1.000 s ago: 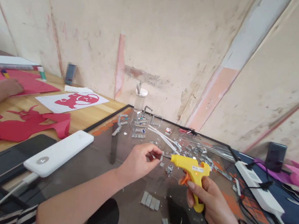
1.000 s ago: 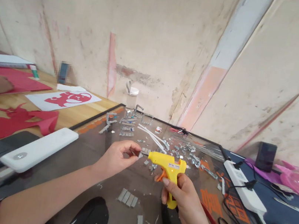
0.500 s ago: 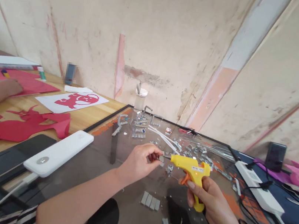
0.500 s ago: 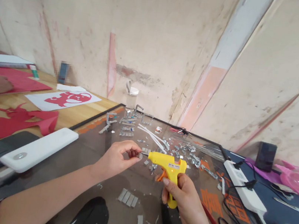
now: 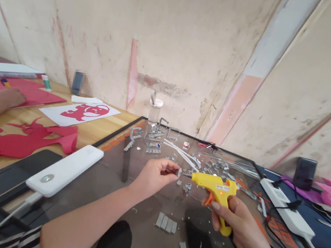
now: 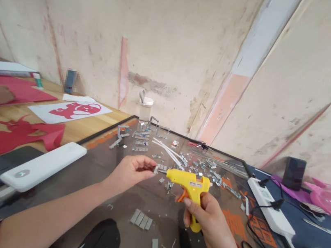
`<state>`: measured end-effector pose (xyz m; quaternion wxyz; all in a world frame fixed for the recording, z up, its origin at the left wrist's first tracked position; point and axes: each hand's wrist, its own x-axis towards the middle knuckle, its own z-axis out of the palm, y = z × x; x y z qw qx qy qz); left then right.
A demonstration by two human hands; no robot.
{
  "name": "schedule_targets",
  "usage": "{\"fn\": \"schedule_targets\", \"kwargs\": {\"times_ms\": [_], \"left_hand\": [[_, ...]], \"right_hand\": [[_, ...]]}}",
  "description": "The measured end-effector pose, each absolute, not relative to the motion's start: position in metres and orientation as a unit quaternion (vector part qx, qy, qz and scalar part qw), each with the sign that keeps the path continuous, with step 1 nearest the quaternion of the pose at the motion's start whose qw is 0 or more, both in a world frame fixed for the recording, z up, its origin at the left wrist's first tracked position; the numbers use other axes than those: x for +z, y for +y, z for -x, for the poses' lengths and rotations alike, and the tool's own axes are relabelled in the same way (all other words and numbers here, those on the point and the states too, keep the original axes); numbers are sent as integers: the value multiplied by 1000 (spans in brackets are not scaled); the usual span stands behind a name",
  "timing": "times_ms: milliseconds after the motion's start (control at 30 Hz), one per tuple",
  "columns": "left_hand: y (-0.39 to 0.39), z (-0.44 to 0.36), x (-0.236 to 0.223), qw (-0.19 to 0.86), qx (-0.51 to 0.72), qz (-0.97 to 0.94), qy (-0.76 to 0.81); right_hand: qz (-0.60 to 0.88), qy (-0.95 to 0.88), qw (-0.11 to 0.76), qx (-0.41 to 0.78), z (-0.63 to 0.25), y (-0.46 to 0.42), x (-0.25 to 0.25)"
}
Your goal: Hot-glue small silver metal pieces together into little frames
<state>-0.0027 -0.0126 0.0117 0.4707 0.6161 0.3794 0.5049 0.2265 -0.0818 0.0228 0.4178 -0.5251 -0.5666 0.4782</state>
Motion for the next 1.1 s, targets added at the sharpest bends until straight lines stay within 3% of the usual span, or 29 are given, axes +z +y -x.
{"fn": "schedule_targets", "kwargs": {"times_ms": [133,300,1100], "left_hand": [[-14,-1,14,589,480,-542,359],[-18,-4,17,633,453,-522,348],[-16,-3,16,627,463,-509,364]], "right_hand": [[511,-543,443,498,-222,-82,23],[510,-540,436,508,-218,-82,21],[506,-543,442,504,-215,-84,21]]}}
